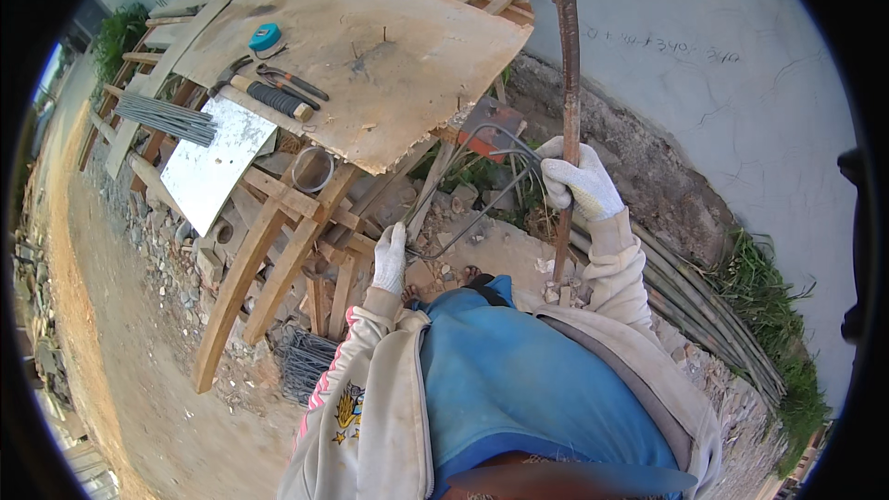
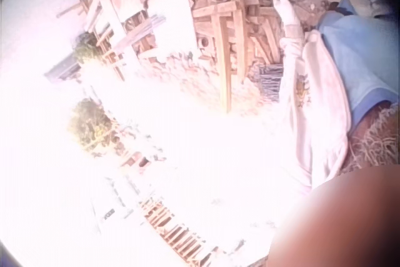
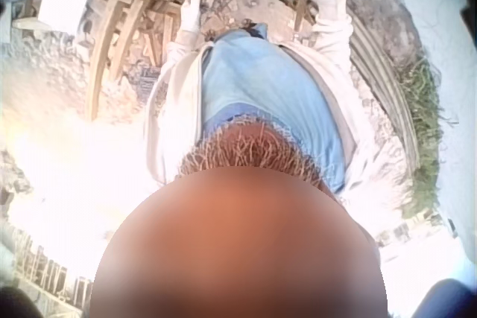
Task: The person bends metal rods into U-shapes using a manual bender and a wooden workbench. They repeatedly position each rod, apply force to bend it, and place the finished pieces aside.
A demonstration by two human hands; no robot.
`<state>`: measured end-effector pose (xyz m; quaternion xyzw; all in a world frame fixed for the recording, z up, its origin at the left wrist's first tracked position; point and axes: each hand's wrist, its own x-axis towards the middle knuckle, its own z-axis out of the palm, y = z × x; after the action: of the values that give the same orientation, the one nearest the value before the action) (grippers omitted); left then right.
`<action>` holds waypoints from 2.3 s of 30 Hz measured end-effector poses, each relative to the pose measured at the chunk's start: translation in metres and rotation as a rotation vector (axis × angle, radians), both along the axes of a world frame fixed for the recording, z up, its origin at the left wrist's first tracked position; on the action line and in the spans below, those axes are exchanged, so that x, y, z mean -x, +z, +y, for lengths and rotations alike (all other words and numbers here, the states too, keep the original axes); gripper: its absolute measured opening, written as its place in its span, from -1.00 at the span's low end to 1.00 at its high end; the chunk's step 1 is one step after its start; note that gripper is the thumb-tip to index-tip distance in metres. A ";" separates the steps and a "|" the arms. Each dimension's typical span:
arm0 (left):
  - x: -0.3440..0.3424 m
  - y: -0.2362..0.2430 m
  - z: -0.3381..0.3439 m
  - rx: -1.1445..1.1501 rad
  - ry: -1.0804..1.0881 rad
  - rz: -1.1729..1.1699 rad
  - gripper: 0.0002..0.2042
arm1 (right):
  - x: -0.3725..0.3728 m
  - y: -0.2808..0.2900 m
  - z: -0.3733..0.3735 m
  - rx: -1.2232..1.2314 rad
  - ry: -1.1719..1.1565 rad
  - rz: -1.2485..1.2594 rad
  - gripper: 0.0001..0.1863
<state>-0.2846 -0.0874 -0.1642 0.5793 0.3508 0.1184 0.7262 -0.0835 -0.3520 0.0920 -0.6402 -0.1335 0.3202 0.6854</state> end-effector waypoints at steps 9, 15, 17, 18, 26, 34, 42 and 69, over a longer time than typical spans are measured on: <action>0.040 0.111 -0.022 -0.381 0.370 0.071 -0.74 | -0.048 -0.042 -0.005 0.189 0.112 -0.076 -0.68; 0.041 0.152 -0.057 -0.380 0.644 0.045 -0.81 | -0.081 -0.065 0.012 0.180 0.169 -0.106 -0.69; 0.041 0.162 -0.071 -0.363 0.664 -0.031 -0.83 | -0.097 -0.072 0.017 0.226 0.217 -0.288 -0.63; 0.039 0.165 -0.078 -0.361 0.675 -0.053 -0.83 | -0.102 -0.077 0.020 0.251 0.226 -0.421 -0.60; 0.034 0.148 -0.067 -0.115 0.794 -0.072 -0.80 | -0.112 -0.091 0.035 0.287 0.245 -0.475 -0.69; 0.034 0.161 -0.064 0.122 0.874 -0.242 -0.80 | -0.101 -0.076 0.036 0.220 0.185 -0.278 -0.77; 0.020 0.172 -0.069 0.187 0.937 -0.318 -0.80 | -0.129 -0.081 0.048 0.314 0.183 -0.658 -0.63; 0.017 0.142 -0.059 0.018 0.930 -0.206 -0.79 | -0.108 -0.088 0.049 0.400 0.115 -0.742 -0.68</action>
<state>-0.3016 -0.1466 -0.0219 0.3396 0.5000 0.4845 0.6323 0.0247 -0.3027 0.0036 -0.8240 -0.3417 0.1256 0.4342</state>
